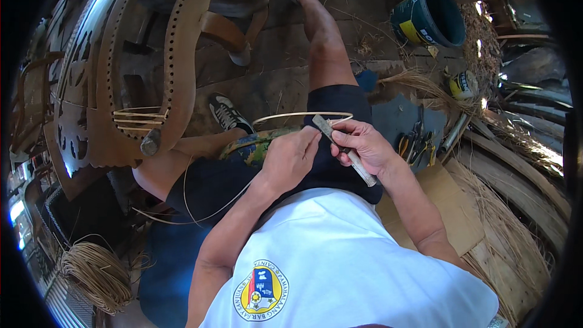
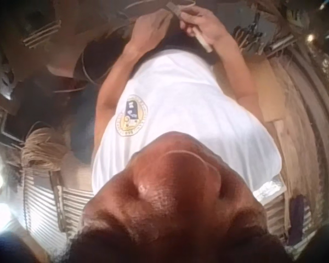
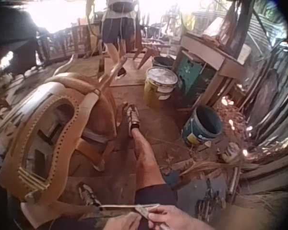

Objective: Weaving and securing rattan strips onto a wooden chair frame in a workshop.

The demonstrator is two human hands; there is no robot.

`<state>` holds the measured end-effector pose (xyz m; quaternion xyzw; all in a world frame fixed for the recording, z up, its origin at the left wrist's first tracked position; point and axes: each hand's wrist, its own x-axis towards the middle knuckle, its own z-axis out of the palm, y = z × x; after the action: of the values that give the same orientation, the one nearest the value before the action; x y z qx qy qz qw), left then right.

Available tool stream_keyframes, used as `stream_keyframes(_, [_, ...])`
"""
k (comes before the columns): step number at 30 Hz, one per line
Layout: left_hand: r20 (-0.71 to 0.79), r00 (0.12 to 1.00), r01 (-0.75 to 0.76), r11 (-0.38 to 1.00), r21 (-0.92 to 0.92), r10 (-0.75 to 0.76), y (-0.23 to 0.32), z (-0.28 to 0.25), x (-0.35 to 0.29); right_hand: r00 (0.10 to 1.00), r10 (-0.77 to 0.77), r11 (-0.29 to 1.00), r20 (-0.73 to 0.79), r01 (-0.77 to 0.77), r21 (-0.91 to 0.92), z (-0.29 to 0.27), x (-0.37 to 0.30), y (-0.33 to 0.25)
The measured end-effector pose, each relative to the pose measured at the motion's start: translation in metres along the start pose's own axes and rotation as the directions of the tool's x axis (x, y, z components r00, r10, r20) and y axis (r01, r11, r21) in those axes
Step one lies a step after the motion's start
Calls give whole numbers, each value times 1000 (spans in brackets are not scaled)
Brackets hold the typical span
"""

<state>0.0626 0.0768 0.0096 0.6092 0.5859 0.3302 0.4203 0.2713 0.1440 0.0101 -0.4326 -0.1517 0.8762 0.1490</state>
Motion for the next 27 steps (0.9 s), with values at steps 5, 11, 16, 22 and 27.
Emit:
stream_keyframes(5, [15, 996, -86, 983, 162, 84, 14, -15, -18, 991, -66, 998, -119, 67, -3, -27, -13, -22])
stream_keyframes(11, [27, 996, 82, 995, 61, -84, 5, -10, -10, 990, -98, 995, -100, 94, -43, -19, -13, -28])
stream_keyframes(16, [100, 988, 126, 986, -110, -115, 11, -3, 24, 994, -92, 996, -61, 93, 15, -5, -8, -14])
stream_keyframes(22, [157, 980, 145, 976, -162, -119, 14, -2, 30, 994, -91, 996, -53, 89, -30, -15, -1, -16])
stream_keyframes(27, [92, 995, 57, 993, -102, -48, 20, -16, 8, 971, -140, 990, -195, 143, 3, -46, -6, -39])
